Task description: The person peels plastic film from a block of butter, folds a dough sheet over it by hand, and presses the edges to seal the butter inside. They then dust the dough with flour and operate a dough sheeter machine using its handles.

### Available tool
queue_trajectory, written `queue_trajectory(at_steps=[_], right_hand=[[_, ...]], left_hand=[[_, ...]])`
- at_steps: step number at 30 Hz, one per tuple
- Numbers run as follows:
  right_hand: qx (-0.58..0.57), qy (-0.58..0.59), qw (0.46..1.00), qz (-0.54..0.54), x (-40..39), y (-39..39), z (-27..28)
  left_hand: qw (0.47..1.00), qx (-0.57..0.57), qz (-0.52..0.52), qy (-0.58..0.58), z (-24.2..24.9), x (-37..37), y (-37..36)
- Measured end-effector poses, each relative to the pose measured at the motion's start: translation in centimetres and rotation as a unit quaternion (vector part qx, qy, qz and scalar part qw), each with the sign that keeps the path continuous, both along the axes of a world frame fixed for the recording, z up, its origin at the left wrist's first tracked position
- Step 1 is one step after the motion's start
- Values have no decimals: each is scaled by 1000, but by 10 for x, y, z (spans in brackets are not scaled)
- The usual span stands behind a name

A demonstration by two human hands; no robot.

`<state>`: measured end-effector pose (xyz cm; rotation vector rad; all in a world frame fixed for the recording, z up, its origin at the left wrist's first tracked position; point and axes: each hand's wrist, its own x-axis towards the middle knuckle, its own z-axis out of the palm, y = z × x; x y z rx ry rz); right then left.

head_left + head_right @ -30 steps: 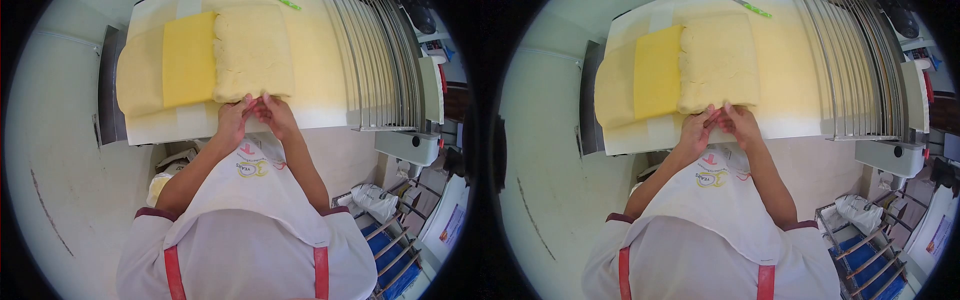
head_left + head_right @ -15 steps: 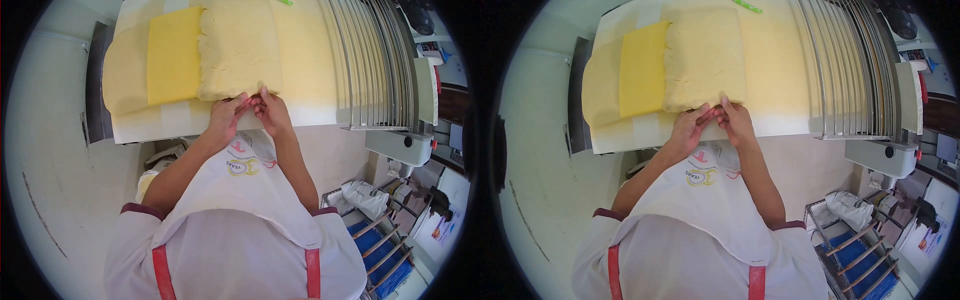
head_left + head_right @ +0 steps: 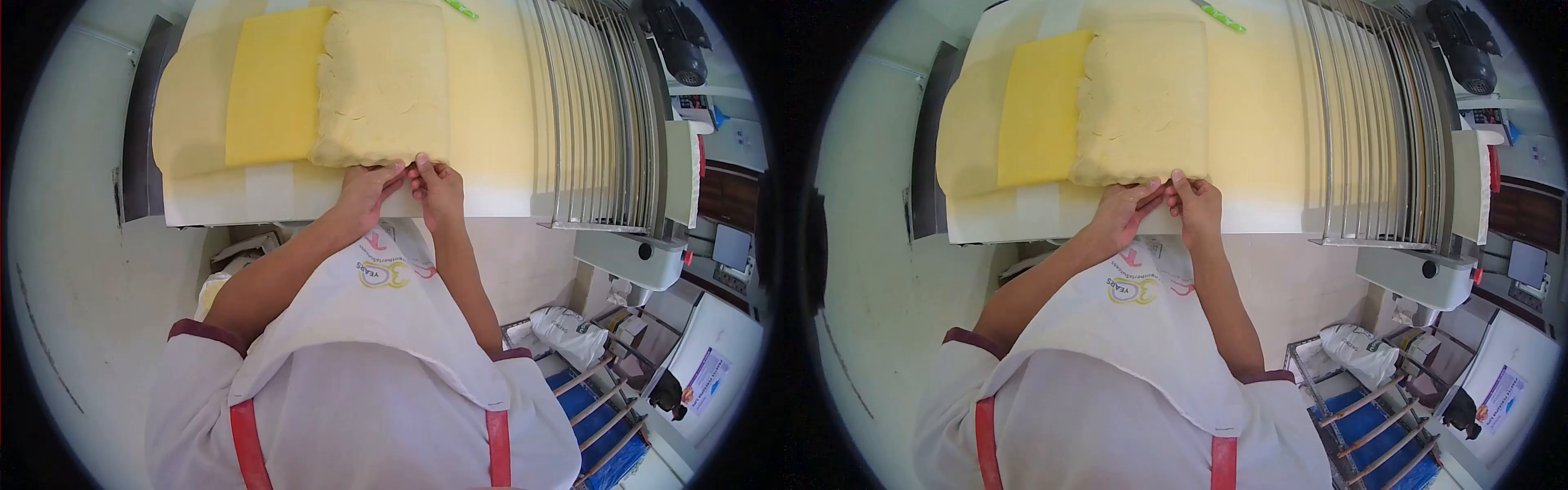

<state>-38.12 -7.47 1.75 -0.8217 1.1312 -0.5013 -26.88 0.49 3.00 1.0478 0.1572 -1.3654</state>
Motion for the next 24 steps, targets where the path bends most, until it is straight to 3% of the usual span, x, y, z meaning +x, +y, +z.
queue_trajectory(at_steps=[4,7,10,13,19,24], right_hand=[[-61,10,998,11,-2,3,-10],[-39,60,995,65,-11,-6,7],[4,28,999,39,-13,-13,12],[-70,30,995,57,-14,-10,-4],[-66,63,994,61,-14,-12,15],[-107,74,986,100,-26,-25,-6]], left_hand=[[988,-100,-92,68,-18,-2,-9],[999,-39,-8,26,-14,-11,-13],[1000,11,5,9,-6,-12,-16],[999,-42,0,-5,-7,-12,-13],[999,39,1,-20,-5,-16,-15],[996,66,-43,-33,3,-11,-14]])
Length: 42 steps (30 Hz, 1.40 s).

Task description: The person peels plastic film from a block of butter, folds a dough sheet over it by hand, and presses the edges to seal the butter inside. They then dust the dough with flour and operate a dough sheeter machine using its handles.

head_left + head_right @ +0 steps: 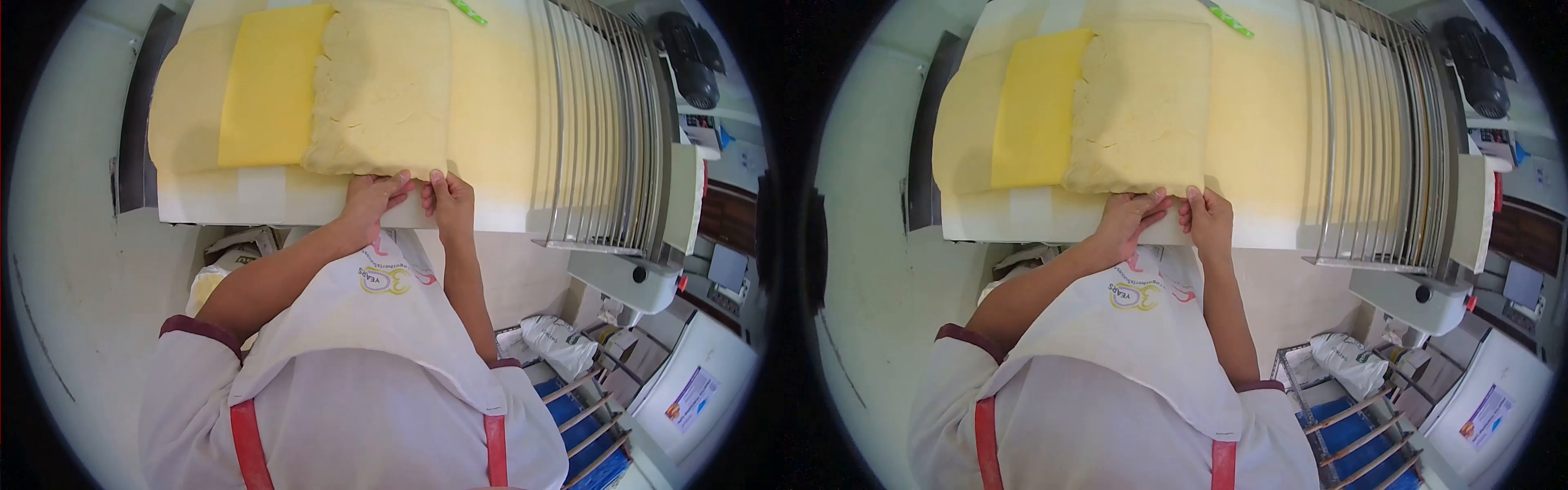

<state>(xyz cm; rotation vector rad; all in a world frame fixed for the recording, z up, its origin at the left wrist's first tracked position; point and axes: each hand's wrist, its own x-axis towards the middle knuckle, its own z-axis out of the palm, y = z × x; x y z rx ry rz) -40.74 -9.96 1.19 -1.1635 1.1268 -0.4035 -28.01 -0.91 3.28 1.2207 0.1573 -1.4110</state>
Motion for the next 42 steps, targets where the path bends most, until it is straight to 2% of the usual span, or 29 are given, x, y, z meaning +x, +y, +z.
queue_trajectory(at_steps=[4,6,7,9,11,12,14,15,16,18,19,20,21,22,24,27,30,32,33,36,37,39,42], right_hand=[[16,54,996,62,-7,-10,9],[-18,162,976,145,-14,-30,26],[-58,175,973,138,-18,-43,30],[-146,137,977,68,-21,-75,31],[-220,21,975,-35,8,-101,41],[-268,4,963,-34,32,-110,48],[-317,18,948,19,99,-115,73],[-367,14,927,76,136,-116,82],[-376,-26,921,99,176,-112,85],[-340,-88,909,224,267,-92,90],[-304,-108,902,286,313,-75,84],[-311,-122,871,359,352,-54,78],[-368,-116,813,436,390,-38,62],[-467,-110,742,469,420,-22,55],[-651,-80,638,403,483,-2,3],[-615,-25,643,456,539,20,-11],[-467,72,648,597,592,8,8],[-437,110,580,679,612,5,17],[-422,125,543,715,620,4,17],[-441,3,516,735,622,-1,9],[-442,-42,504,741,618,-2,14],[-368,-9,533,762,617,-3,30],[-300,-16,562,770,602,-19,72]], left_hand=[[992,-32,-82,95,-15,12,18],[986,-11,-136,96,2,31,38],[982,0,-162,97,12,43,52],[995,32,-98,13,22,73,89],[995,85,-9,-51,22,111,136],[989,121,50,-73,13,129,165],[949,163,181,-201,-1,174,214],[909,202,248,-269,5,197,221],[875,195,273,-350,-2,224,236],[776,253,262,-515,-15,268,239],[783,272,247,-501,-15,280,234],[791,293,229,-486,-6,290,222],[798,310,211,-471,-1,300,216],[813,318,218,-437,1,309,217],[838,334,229,-366,0,325,221],[883,257,244,-308,-16,347,226],[927,192,274,-168,-1,361,221],[951,151,219,-157,0,365,221],[960,129,192,-155,0,366,221],[933,151,161,-285,9,350,213],[935,123,187,-276,11,347,210],[933,68,241,-258,18,336,207],[923,141,200,-297,60,330,198]])
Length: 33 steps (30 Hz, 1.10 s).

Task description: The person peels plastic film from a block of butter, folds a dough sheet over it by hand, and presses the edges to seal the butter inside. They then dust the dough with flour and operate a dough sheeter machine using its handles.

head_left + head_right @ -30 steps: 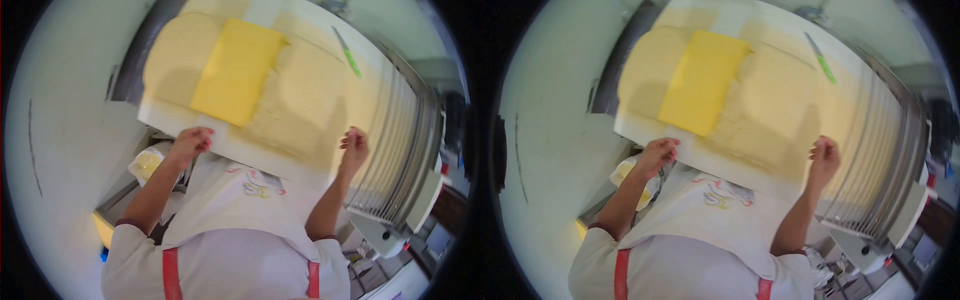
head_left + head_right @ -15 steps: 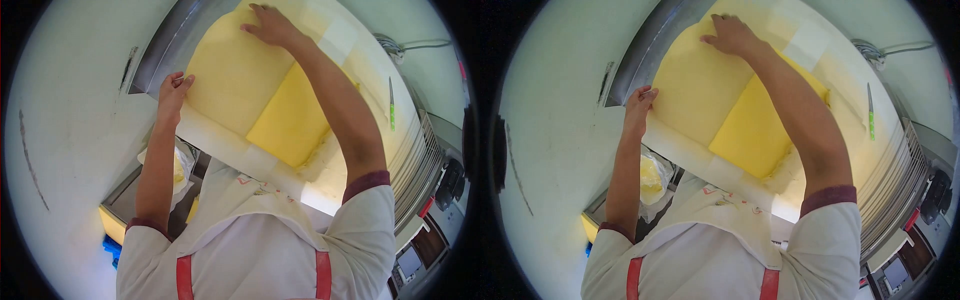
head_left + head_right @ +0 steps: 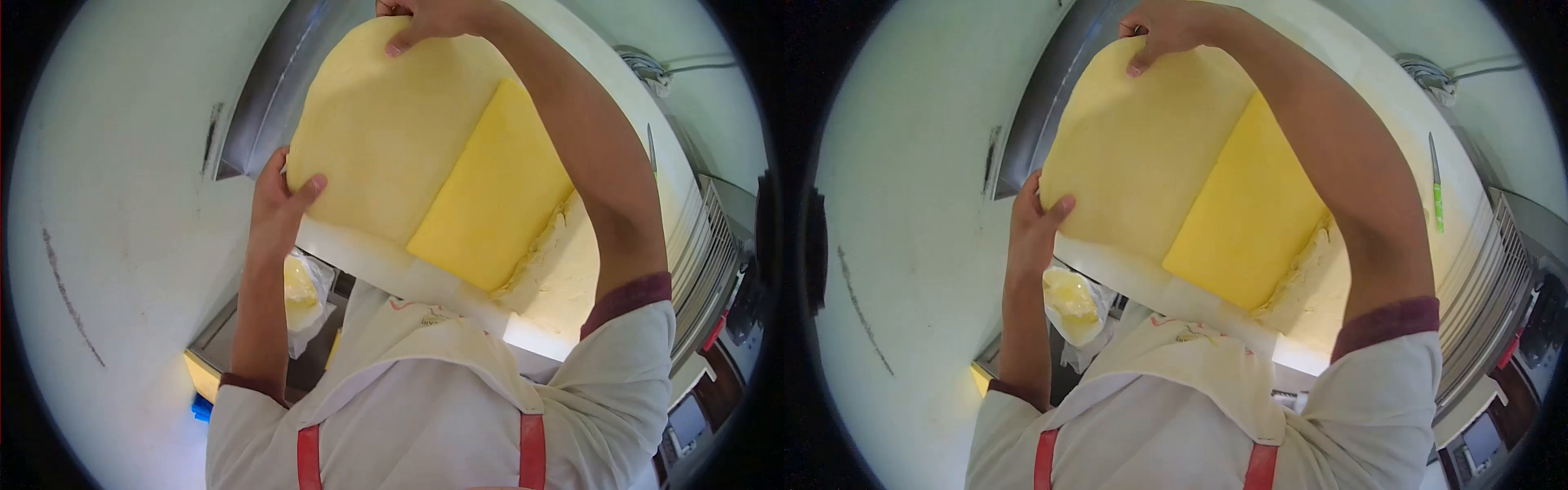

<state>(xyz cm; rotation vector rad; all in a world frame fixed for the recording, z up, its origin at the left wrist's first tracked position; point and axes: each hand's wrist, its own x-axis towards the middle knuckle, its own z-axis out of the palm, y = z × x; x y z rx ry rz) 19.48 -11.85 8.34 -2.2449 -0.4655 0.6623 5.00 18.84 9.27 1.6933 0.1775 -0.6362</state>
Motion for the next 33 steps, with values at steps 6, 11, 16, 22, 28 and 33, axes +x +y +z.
queue_trajectory(at_steps=[6,11,16,22,28,33], right_hand=[[104,9,994,-45,-100,-91,85],[178,26,979,-96,-198,-170,47],[42,-109,952,-281,-273,-223,-1],[14,-181,908,-378,-290,-182,-20],[-73,-213,890,-397,-259,-131,-36],[9,-161,867,-472,-267,-124,8]], left_hand=[[989,-59,-82,-112,86,-91,-63],[922,126,-340,-140,80,-151,-142],[783,89,-553,-270,43,-150,-165],[812,115,-406,-403,36,-39,-229],[721,120,-503,-461,-24,32,-290],[809,7,-540,-232,-28,51,-306]])
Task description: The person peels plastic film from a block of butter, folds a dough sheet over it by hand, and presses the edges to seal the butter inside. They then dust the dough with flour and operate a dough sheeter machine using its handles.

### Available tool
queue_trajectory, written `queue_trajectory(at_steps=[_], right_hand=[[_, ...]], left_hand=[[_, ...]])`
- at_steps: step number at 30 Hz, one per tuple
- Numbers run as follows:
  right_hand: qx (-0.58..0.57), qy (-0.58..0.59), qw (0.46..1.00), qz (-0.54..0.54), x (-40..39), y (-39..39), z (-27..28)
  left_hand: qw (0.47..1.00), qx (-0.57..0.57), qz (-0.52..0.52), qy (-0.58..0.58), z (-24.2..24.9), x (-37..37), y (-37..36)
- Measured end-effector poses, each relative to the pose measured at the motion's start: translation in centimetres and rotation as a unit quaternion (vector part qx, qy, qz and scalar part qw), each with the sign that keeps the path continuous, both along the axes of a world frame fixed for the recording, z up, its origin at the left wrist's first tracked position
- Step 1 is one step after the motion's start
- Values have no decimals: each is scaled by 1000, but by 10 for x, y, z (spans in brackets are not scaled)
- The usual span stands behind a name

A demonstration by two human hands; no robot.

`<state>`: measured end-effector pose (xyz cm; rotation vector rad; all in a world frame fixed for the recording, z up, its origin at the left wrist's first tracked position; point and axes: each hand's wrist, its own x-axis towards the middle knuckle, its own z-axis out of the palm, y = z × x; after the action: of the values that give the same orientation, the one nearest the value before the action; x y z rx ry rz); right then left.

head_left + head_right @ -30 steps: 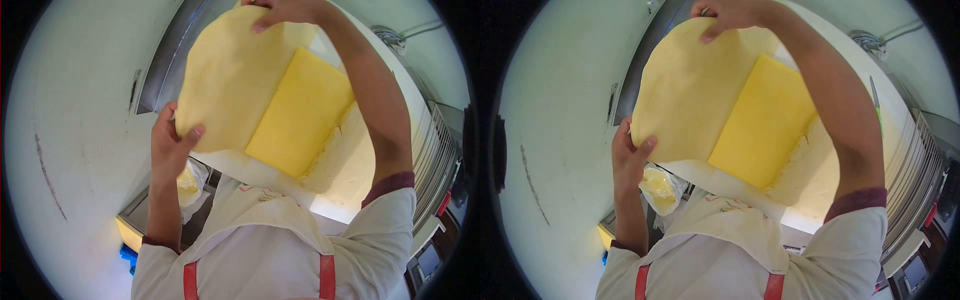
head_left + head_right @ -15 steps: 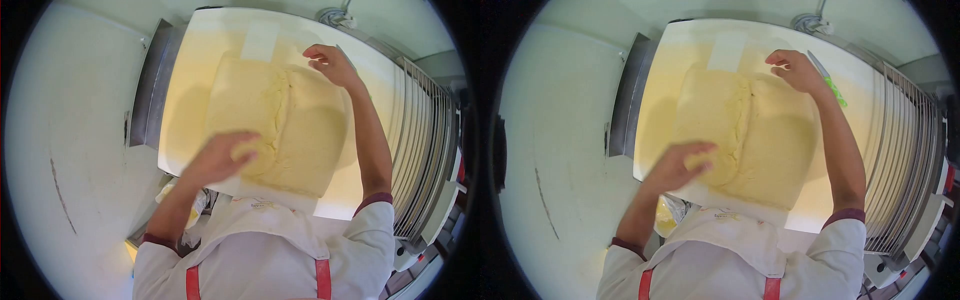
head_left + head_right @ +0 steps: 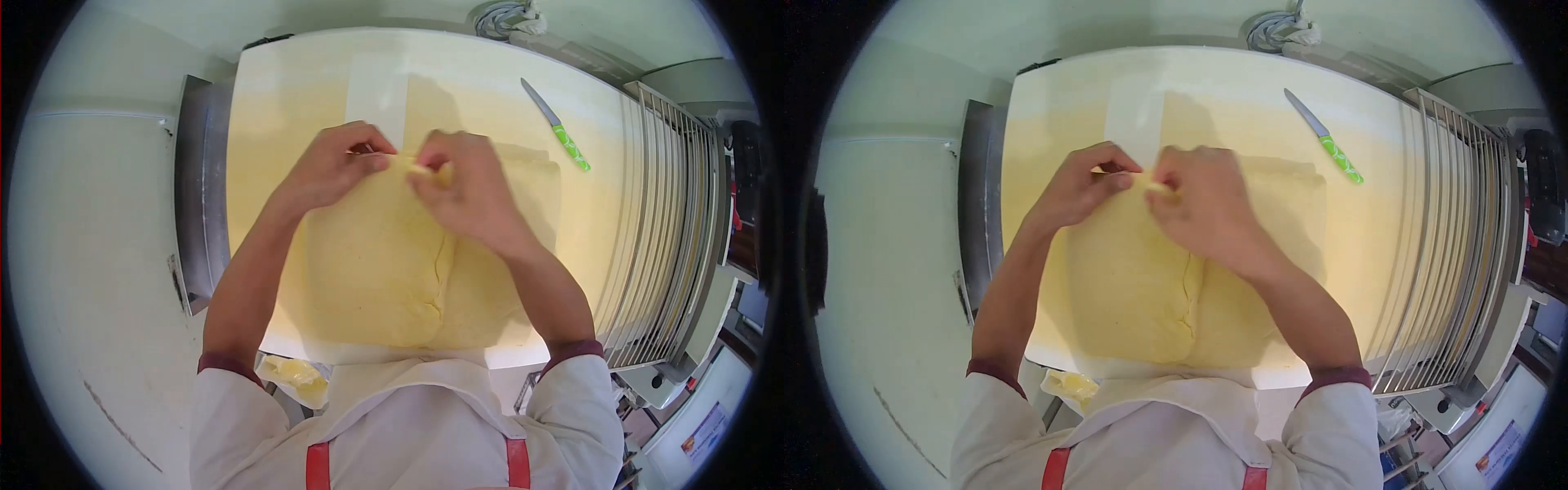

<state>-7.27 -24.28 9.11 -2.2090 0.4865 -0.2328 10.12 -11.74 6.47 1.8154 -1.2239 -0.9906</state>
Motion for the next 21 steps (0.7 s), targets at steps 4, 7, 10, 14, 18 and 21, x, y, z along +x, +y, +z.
queue_trajectory(at_steps=[4,7,10,14,18,21], right_hand=[[118,121,983,-71,1,-19,-11],[19,91,996,-11,7,-16,-3],[0,123,992,1,12,-23,-7],[8,119,993,-19,3,-30,-16],[-10,64,998,3,1,-45,-36],[155,274,946,75,17,-62,-28]], left_hand=[[999,0,-17,-38,-9,-9,-11],[996,-51,-18,74,-13,-6,-8],[996,83,-41,-6,2,-9,-21],[995,65,-51,-55,-15,-10,-32],[991,57,-117,31,-31,13,-41],[969,162,-186,-2,-25,13,-59]])
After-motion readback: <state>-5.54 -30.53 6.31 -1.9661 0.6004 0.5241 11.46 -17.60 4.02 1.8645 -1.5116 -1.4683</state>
